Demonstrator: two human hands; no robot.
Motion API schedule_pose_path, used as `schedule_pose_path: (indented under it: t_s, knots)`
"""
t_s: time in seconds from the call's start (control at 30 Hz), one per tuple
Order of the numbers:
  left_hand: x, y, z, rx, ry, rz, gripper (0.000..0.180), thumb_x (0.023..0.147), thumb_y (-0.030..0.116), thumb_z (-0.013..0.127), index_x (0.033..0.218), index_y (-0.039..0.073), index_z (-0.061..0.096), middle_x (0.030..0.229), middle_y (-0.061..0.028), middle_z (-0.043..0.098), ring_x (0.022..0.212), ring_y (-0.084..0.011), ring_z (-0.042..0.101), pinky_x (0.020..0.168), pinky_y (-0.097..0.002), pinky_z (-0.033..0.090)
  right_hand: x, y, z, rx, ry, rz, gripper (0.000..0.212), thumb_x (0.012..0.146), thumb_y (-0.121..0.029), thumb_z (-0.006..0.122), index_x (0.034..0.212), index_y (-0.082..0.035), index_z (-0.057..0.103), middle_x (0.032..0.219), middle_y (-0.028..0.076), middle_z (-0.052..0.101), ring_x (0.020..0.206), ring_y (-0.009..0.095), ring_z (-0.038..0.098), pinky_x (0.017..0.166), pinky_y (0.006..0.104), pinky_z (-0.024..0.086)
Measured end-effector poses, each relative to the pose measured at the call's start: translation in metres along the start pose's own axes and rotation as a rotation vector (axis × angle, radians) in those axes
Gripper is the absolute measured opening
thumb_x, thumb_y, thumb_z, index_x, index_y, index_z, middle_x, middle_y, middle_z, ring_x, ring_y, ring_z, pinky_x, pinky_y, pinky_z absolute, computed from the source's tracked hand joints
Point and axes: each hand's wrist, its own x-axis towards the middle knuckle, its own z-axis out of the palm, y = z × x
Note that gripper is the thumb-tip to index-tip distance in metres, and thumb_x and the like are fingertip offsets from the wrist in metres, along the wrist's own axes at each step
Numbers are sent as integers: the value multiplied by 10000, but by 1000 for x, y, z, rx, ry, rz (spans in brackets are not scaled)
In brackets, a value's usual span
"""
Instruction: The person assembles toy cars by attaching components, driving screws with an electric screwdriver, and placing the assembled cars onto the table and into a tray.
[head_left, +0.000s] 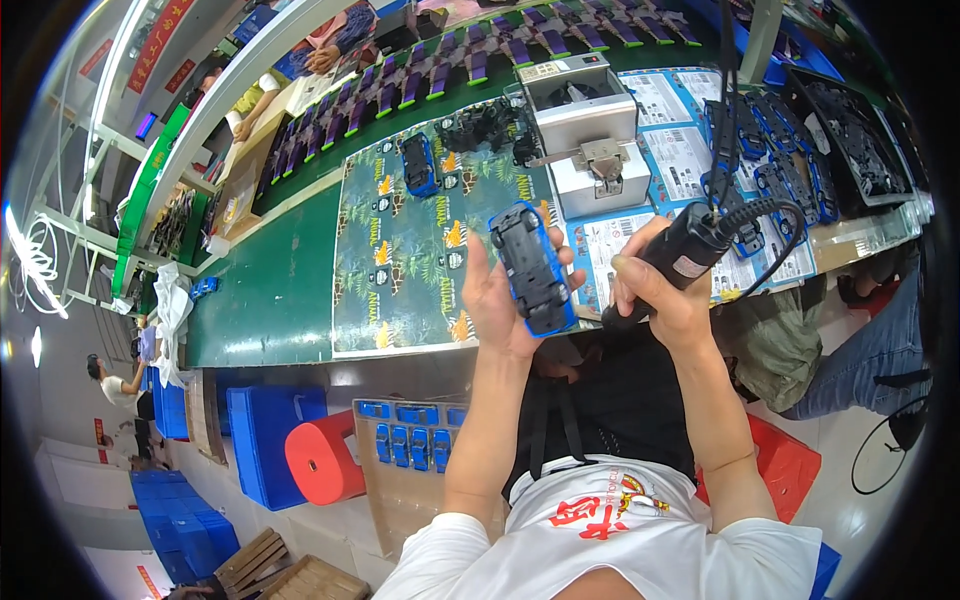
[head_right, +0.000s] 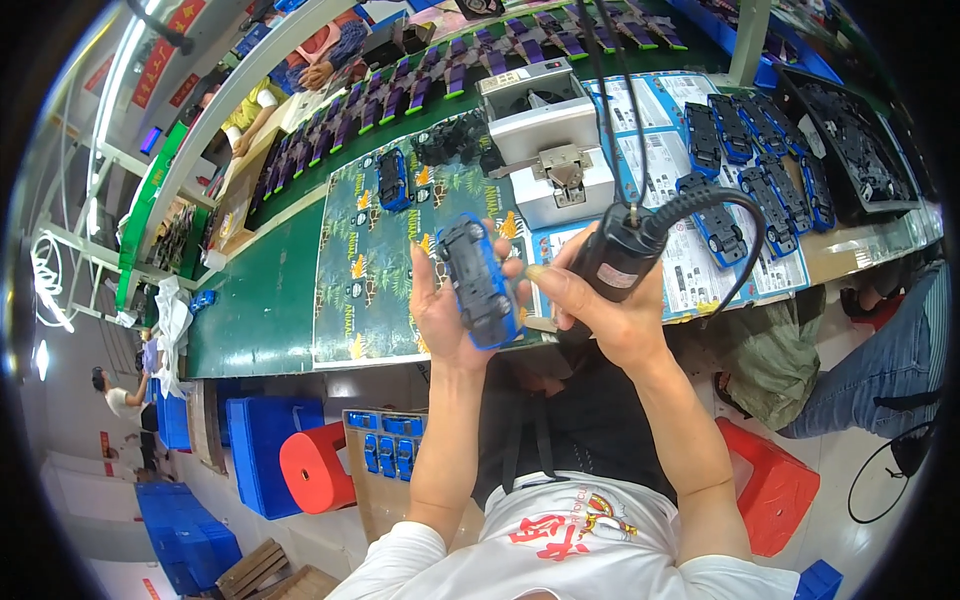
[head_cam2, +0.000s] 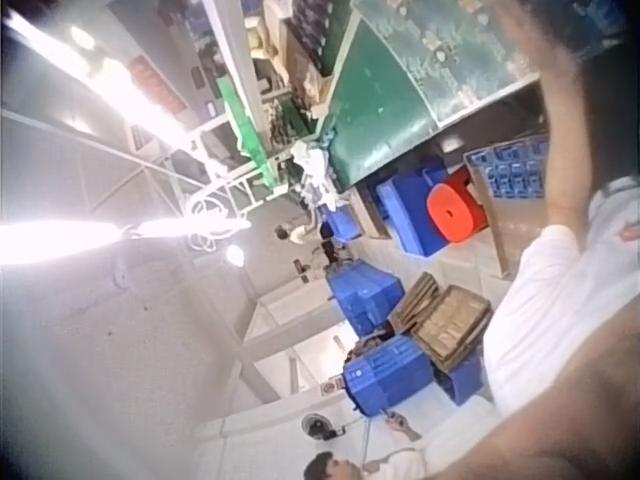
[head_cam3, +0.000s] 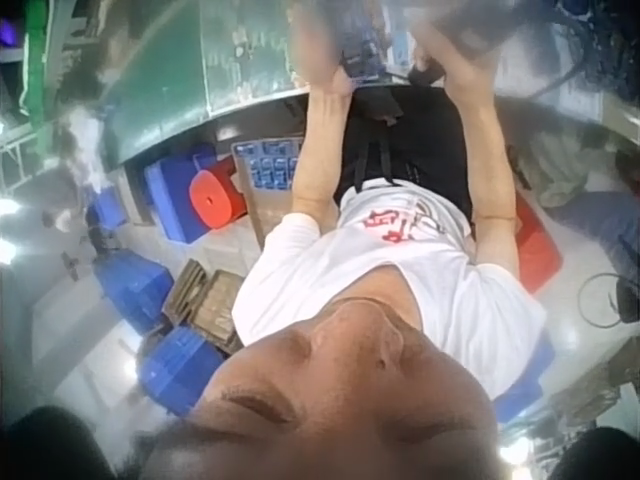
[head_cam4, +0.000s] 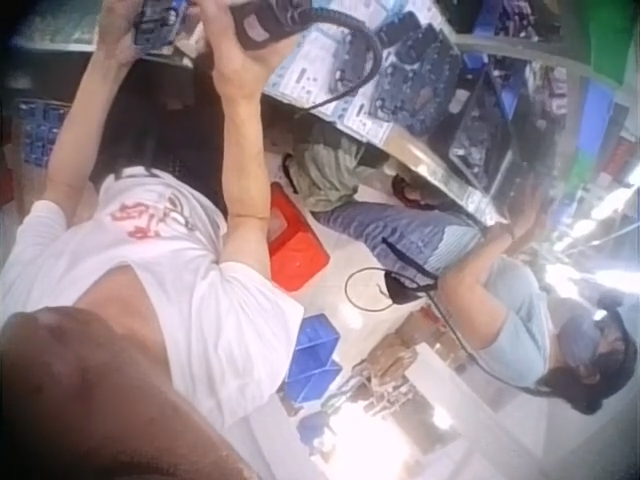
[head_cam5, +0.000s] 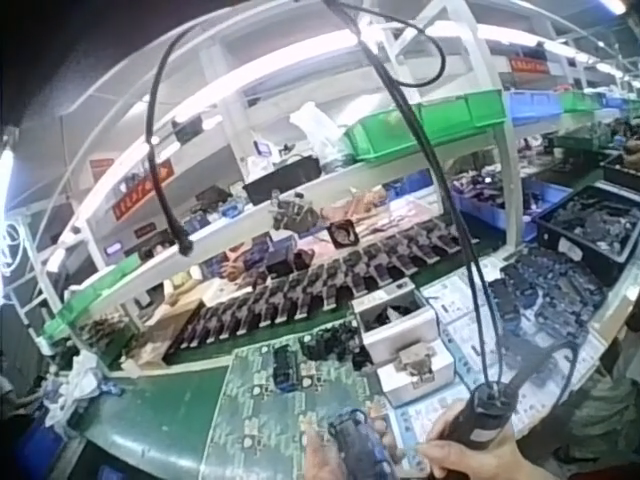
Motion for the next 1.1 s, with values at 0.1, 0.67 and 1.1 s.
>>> schedule_pose_path:
  t_s: [0.1, 0.67, 1.1]
  knots:
    - [-3, 2, 16, 238, 138, 91, 860, 932, 742, 330, 1380, 15, 429, 1261, -193, 557, 1155, -321, 554, 979, -556, 461, 1, 1, -9, -25, 5, 15, 185, 876, -115, 673, 908, -1, 531, 595, 69, 533, 471, 159, 534, 535, 298, 479]
    - [-3, 14, 13, 371, 239, 124, 704, 997, 640, 319, 1338, 39, 450, 1203, -157, 593, 1101, -257, 601, 895, -451, 529, 4, 3, -14, 30, 43, -61, 175, 899, -136, 664, 913, -22, 531, 621, 58, 524, 495, 144, 518, 527, 289, 453]
    - [-4, 38, -13, 894, 240, 114, 371, 852, 99, 736, 1184, 34, 584, 1072, -93, 681, 861, -167, 677, 717, -322, 575, 3, -3, -27, 53, 130, -94, 182, 882, -110, 698, 890, -12, 546, 591, 49, 533, 473, 141, 529, 509, 270, 449]
